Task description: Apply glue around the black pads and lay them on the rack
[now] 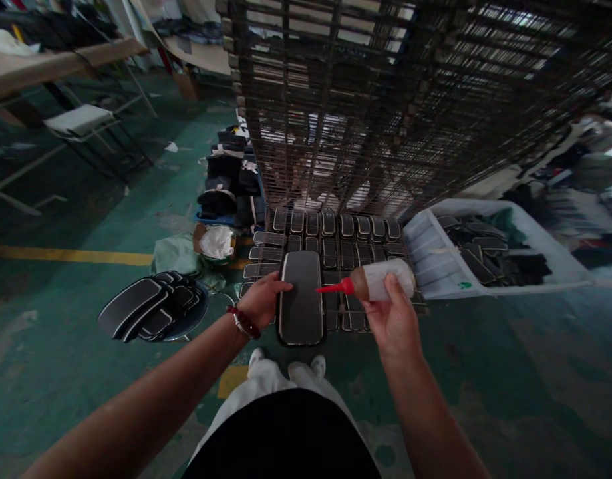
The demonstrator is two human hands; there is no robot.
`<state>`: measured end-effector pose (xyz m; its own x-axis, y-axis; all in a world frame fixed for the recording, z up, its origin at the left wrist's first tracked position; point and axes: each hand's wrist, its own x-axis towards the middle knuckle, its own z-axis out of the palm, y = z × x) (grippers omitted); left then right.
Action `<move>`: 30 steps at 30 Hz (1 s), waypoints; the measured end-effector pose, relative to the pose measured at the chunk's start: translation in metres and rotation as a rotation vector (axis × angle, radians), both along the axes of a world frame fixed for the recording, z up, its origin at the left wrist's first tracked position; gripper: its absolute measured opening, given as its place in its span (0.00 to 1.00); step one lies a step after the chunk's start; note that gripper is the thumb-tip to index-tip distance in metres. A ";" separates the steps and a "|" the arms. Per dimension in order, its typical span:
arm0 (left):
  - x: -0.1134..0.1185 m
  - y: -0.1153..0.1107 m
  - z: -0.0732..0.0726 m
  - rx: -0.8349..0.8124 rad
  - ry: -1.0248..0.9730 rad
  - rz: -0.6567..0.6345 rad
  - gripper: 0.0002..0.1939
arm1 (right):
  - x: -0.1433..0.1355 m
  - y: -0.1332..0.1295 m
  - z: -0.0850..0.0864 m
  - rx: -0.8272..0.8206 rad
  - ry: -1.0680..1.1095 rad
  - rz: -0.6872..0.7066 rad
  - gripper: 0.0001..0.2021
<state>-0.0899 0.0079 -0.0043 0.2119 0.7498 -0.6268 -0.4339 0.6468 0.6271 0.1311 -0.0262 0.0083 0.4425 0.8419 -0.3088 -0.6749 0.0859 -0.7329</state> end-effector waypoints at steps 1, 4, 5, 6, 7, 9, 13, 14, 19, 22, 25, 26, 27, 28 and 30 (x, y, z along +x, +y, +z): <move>0.008 -0.003 0.001 0.001 -0.011 -0.036 0.15 | 0.005 0.006 0.000 0.030 -0.072 0.000 0.18; 0.032 -0.008 0.005 0.018 -0.053 -0.121 0.19 | 0.017 0.019 -0.004 0.103 -0.226 -0.007 0.18; 0.039 -0.009 0.005 0.029 -0.060 -0.144 0.21 | 0.021 0.021 -0.006 0.122 -0.256 -0.015 0.19; 0.046 -0.010 0.006 0.040 -0.063 -0.161 0.23 | 0.025 0.023 -0.008 0.138 -0.279 -0.021 0.19; 0.053 -0.011 0.006 0.051 -0.064 -0.171 0.24 | 0.029 0.024 -0.010 0.151 -0.295 -0.027 0.20; 0.065 -0.010 0.005 0.063 -0.065 -0.174 0.24 | 0.038 0.022 -0.013 0.167 -0.303 -0.023 0.21; 0.083 -0.006 0.005 0.080 -0.066 -0.150 0.23 | 0.061 0.009 -0.020 0.135 -0.265 0.068 0.22; 0.087 -0.005 0.006 0.089 -0.056 -0.142 0.23 | 0.067 0.005 -0.021 0.116 -0.258 0.114 0.23; 0.106 -0.007 0.008 0.117 -0.006 -0.130 0.24 | 0.105 0.002 -0.022 0.088 -0.252 0.230 0.25; 0.119 -0.014 0.009 0.126 -0.020 -0.148 0.26 | 0.126 0.014 -0.018 0.174 -0.271 0.126 0.23; 0.132 -0.019 0.008 0.128 -0.051 -0.181 0.26 | 0.142 0.020 -0.017 0.231 -0.293 0.074 0.23; 0.136 -0.019 0.007 0.126 -0.056 -0.186 0.26 | 0.145 0.019 -0.018 0.226 -0.288 0.077 0.23; 0.140 -0.019 0.006 0.124 -0.054 -0.184 0.26 | 0.148 0.016 -0.021 0.204 -0.274 0.093 0.24; 0.143 -0.018 0.004 0.122 -0.049 -0.174 0.26 | 0.151 0.012 -0.024 0.164 -0.248 0.124 0.24; 0.148 -0.012 -0.004 0.112 -0.039 -0.139 0.26 | 0.155 0.003 -0.031 0.010 -0.133 0.215 0.25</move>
